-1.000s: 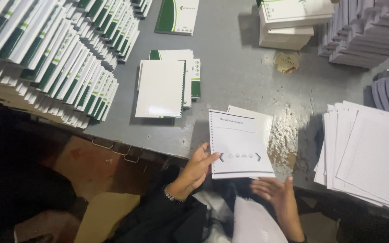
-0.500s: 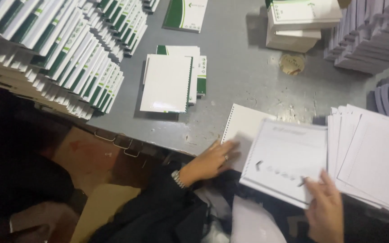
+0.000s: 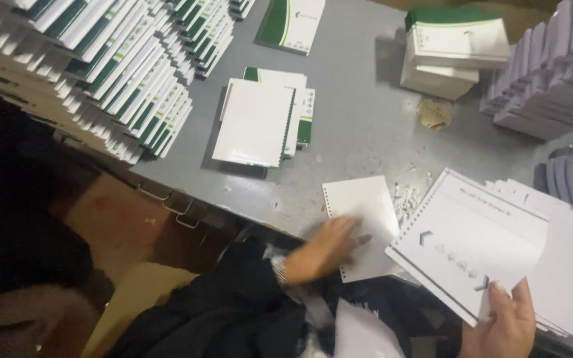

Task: Assembling and inspecting spiral-bound notebooks by aligning covers and flipping through pages.

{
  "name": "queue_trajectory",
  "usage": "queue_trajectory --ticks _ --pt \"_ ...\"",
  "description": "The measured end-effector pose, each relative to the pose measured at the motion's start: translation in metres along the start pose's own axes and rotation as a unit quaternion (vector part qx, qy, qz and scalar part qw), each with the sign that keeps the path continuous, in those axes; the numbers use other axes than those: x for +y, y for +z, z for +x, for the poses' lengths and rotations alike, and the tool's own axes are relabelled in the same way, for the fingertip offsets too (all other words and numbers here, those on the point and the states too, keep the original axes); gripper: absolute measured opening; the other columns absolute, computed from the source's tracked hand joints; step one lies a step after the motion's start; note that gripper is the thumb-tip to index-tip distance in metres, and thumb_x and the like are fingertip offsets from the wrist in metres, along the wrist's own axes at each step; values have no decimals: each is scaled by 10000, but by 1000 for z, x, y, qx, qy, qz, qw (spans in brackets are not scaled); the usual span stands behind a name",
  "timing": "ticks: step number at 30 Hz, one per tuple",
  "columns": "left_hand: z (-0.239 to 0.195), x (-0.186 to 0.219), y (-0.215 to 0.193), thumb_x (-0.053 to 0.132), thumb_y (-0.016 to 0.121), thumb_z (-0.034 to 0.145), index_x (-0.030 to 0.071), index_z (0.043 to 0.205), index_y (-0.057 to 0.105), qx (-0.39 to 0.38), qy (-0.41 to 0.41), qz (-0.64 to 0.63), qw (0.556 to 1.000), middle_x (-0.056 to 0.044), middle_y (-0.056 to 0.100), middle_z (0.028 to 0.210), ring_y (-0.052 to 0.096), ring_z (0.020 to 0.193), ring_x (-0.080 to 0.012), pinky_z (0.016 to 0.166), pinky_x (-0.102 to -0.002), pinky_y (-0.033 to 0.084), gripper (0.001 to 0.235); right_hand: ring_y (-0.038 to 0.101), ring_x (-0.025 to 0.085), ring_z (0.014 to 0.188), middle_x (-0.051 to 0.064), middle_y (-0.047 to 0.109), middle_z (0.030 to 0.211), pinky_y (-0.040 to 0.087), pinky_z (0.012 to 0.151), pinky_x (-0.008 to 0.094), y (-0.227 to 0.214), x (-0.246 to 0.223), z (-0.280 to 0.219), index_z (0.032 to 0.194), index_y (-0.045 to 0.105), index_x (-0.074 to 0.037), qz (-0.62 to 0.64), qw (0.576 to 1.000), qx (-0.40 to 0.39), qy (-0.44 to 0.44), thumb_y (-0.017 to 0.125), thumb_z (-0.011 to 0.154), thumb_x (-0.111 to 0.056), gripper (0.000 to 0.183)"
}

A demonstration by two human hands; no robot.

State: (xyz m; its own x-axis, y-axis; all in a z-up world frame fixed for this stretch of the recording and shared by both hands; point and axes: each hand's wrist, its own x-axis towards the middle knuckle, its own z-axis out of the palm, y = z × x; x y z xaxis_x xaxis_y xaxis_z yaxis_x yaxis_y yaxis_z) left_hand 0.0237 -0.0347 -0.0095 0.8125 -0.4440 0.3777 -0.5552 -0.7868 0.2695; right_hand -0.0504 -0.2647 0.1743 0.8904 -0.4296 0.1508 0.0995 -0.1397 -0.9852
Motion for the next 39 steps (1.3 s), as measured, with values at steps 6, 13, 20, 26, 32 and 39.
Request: queue_trajectory --ticks 6,13,20,26,32,39 --pt "3 -50 -24 561 858 702 229 1560 382 -114 157 -32 980 -137 252 1689 288 1547 -364 1221 -586 209 1036 682 125 1187 63 673 1336 572 1073 216 6 -4 1 1472 547 -53 124 990 28 54 501 955 -62 519" --pt "-13 1 19 736 774 687 232 1511 422 -44 -137 95 985 -230 387 1580 436 1381 -432 1056 -560 360 1028 611 47 1001 18 663 1205 436 791 126 28 -18 -8 1438 549 -95 60 994 5 94 518 1019 -81 420" --pt "0 -4 -82 387 634 948 121 1390 607 16 -311 -394 865 -44 490 1509 479 1385 -251 1155 -424 368 517 616 261 1190 184 641 1318 486 1056 354 43 -32 -5 1414 521 44 -87 988 -112 65 515 996 -35 425" --pt "2 14 -63 309 604 968 219 1580 330 -13 -347 -805 481 -22 545 1337 629 1124 -174 1023 -346 553 676 676 314 491 195 632 1362 557 499 466 57 74 -35 1578 316 -105 -521 741 -320 -279 522 780 78 844" --pt "-28 5 -37 51 632 910 -14 1256 625 160 -468 -710 501 -162 730 1241 691 1116 -238 984 -324 546 352 576 348 1273 179 499 1501 584 852 388 103 123 -78 1514 408 -135 -526 686 -343 -367 654 915 -344 680" --pt "-32 -23 -48 85 582 936 35 1418 509 121 -388 -668 624 -115 641 1393 607 1283 -223 1096 -360 486 489 443 399 1406 247 469 1521 353 1164 504 101 90 -1 1531 367 11 -288 929 -202 -117 643 957 -278 699"
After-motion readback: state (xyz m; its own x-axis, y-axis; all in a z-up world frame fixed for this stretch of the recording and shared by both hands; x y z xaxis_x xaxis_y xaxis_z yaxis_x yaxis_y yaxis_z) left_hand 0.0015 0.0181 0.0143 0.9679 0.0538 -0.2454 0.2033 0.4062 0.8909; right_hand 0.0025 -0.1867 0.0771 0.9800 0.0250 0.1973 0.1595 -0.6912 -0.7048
